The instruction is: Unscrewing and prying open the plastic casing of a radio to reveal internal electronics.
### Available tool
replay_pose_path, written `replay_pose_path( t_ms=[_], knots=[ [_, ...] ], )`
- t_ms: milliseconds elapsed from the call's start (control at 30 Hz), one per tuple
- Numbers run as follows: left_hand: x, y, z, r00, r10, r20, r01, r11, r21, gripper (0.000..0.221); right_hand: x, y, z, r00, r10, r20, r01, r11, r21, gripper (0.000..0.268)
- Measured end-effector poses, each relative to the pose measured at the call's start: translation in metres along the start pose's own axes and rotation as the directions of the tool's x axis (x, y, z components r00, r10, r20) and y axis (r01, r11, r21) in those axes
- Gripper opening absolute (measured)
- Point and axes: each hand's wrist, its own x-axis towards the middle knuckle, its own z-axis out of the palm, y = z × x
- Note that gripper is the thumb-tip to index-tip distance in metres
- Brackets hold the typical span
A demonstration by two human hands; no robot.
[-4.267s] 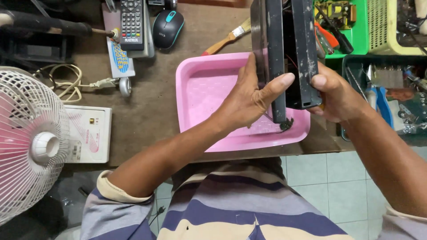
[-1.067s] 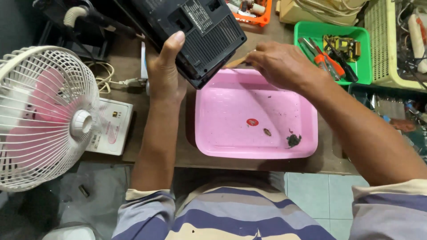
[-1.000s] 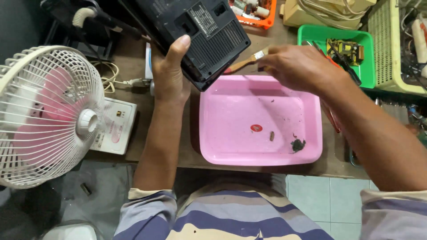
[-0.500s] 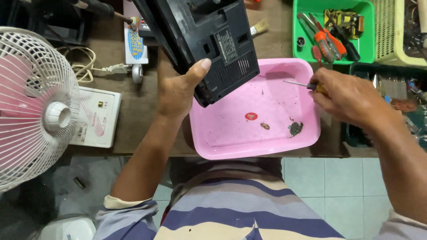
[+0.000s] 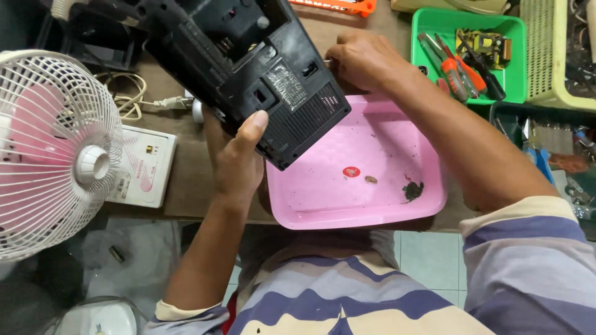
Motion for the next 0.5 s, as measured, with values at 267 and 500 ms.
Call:
replay_pose_path(
  t_ms=[267,500],
  knots=[
    [0.024,-0.06,-0.027,0.953,0.251,0.171,-0.237,0.967,-0.1,0.056,-0.116,0.022,-0.087,0.888,0.43,-0.164,-0.337,0.85,0.405,0.015],
    [0.039,-0.094,-0.032,0.94,0.286,0.187,-0.276,0.958,-0.078,0.068,-0.16,-0.031,-0.053,0.981,0.19,-0.024,-0.096,0.597,0.797,0.012]
  ],
)
